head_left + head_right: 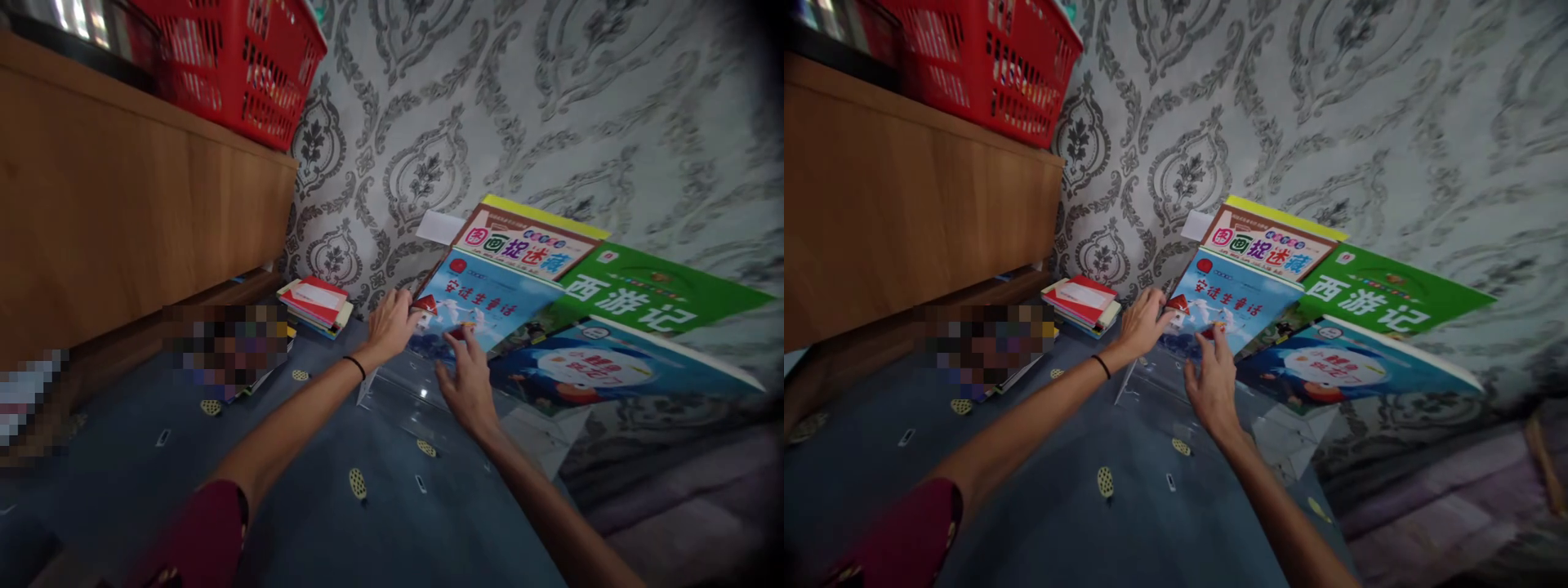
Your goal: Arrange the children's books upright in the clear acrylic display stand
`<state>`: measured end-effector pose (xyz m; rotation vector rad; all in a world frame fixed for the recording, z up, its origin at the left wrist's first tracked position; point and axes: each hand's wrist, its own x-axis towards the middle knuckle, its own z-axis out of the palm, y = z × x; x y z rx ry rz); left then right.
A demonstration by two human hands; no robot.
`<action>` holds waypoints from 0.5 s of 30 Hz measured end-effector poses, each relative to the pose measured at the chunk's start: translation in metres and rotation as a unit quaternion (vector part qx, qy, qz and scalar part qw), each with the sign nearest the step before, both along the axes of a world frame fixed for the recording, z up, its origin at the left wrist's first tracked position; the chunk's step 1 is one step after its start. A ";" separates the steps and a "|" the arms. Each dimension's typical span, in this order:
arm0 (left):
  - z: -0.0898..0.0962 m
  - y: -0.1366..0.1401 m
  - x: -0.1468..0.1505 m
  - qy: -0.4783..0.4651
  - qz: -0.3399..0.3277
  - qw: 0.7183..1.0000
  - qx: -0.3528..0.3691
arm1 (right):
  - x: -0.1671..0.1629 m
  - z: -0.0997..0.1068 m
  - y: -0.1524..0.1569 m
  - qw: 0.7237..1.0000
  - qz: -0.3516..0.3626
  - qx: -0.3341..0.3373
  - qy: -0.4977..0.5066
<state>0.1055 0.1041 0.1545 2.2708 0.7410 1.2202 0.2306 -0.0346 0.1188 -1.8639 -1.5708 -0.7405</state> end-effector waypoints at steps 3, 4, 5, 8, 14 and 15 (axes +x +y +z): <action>-0.004 -0.001 -0.004 0.004 -0.005 1.000 0.009 | 0.001 -0.007 0.004 1.000 0.010 -0.003 0.021; -0.007 -0.001 -0.007 0.006 -0.007 1.000 0.015 | 0.001 -0.008 0.004 1.000 0.013 -0.002 0.025; -0.010 -0.002 -0.010 0.009 -0.011 1.000 0.022 | 0.001 -0.009 0.003 1.000 0.014 -0.001 0.028; -0.021 -0.003 -0.022 0.023 -0.020 0.999 0.041 | -0.002 -0.010 0.002 0.999 0.018 0.002 0.033; -0.051 0.011 -0.055 0.146 0.019 0.986 0.075 | -0.009 -0.010 -0.003 0.998 0.041 0.016 0.050; -0.055 0.017 -0.060 0.188 0.039 0.978 0.082 | -0.010 -0.010 -0.003 0.998 0.042 0.019 0.052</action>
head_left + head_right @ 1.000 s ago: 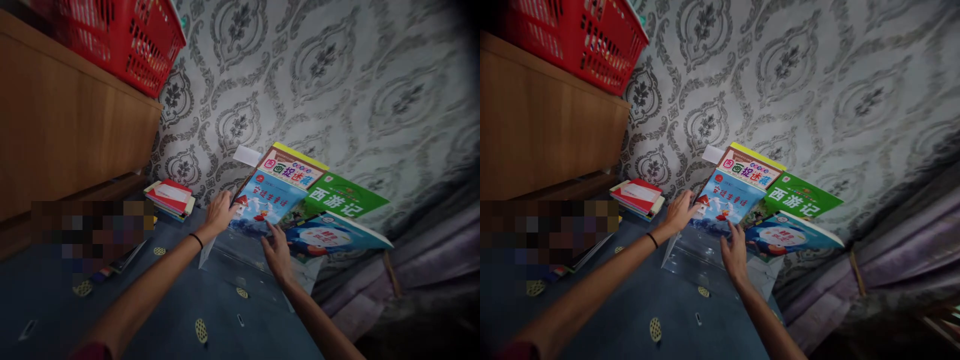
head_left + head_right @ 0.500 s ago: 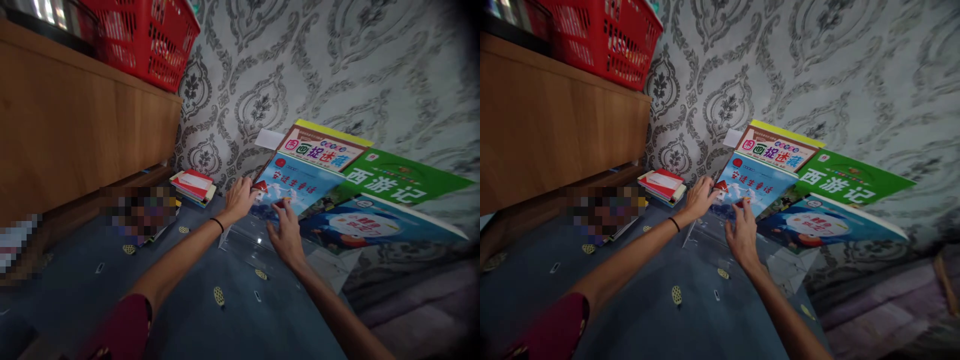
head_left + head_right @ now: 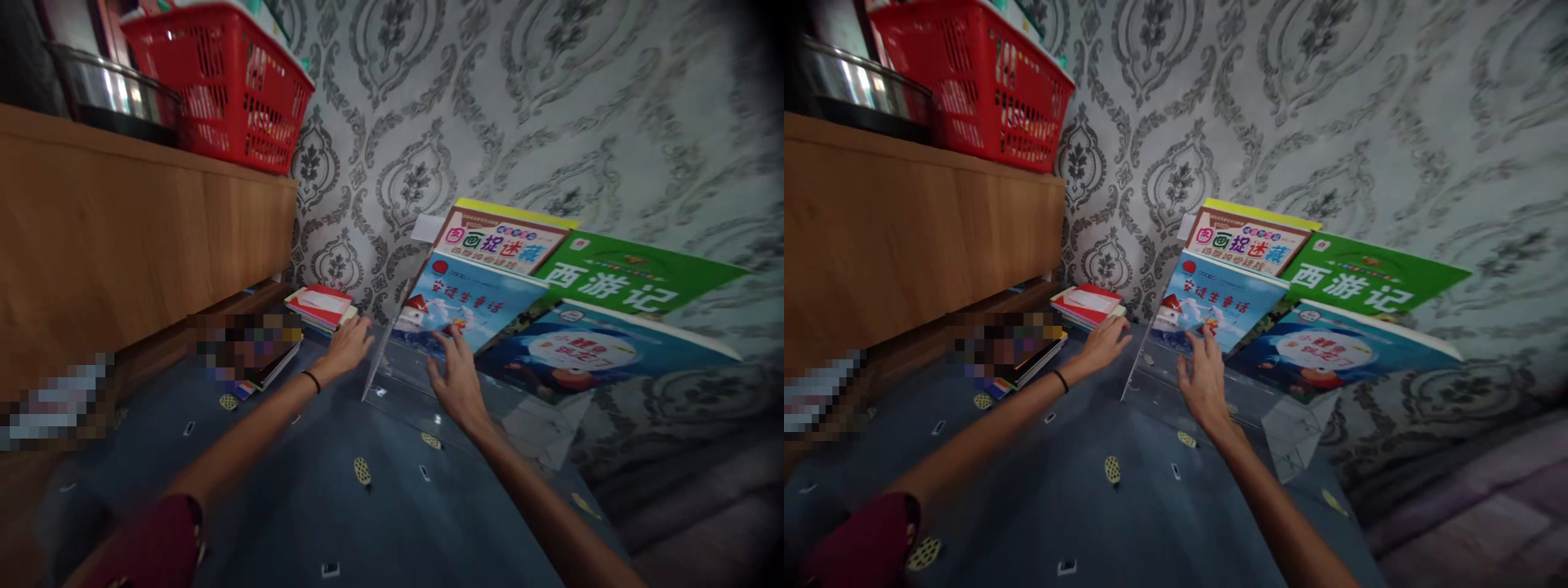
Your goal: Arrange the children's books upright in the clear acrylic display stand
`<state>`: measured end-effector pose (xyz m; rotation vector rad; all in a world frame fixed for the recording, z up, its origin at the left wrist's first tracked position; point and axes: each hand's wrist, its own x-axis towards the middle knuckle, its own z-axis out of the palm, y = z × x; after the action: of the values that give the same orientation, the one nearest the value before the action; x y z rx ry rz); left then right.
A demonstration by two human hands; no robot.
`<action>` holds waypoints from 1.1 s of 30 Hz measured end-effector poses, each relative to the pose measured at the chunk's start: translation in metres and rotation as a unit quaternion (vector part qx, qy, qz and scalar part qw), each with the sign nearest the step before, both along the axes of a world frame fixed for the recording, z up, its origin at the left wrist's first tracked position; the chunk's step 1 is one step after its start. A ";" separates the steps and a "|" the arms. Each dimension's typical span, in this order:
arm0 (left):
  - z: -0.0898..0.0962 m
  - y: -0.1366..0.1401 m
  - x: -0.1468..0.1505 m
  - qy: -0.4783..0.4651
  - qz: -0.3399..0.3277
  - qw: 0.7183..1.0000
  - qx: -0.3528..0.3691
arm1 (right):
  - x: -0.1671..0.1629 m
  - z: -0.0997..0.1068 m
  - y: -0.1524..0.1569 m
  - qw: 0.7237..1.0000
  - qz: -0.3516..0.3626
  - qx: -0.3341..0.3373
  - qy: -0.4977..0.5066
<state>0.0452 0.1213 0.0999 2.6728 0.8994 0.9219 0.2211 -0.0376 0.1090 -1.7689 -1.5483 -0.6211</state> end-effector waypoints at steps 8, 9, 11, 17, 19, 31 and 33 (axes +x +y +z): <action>-0.018 0.071 -0.026 0.121 0.105 0.986 0.046 | -0.011 -0.006 -0.012 1.000 0.010 0.000 0.025; -0.019 0.079 -0.028 0.131 0.103 0.985 0.051 | -0.015 -0.008 -0.017 0.999 0.009 -0.007 0.030; -0.022 0.094 -0.029 0.155 0.092 0.982 0.062 | -0.024 -0.016 -0.028 0.999 0.011 -0.025 0.042; -0.023 0.117 -0.031 0.225 0.048 0.969 0.085 | -0.054 -0.058 -0.070 0.990 0.023 -0.083 0.110; -0.020 0.120 -0.033 0.244 0.031 0.965 0.095 | -0.063 -0.076 -0.081 0.987 0.022 -0.098 0.129; -0.008 0.124 -0.026 0.324 -0.024 0.934 0.145 | -0.095 -0.143 -0.099 0.977 0.022 -0.095 0.189; -0.006 0.120 -0.024 0.327 -0.031 0.932 0.150 | -0.093 -0.144 -0.100 0.979 0.018 -0.090 0.183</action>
<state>0.0211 0.2413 0.0936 3.3262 0.8176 0.1299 0.1279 -0.1373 -0.0351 -1.8587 -1.4081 -0.1269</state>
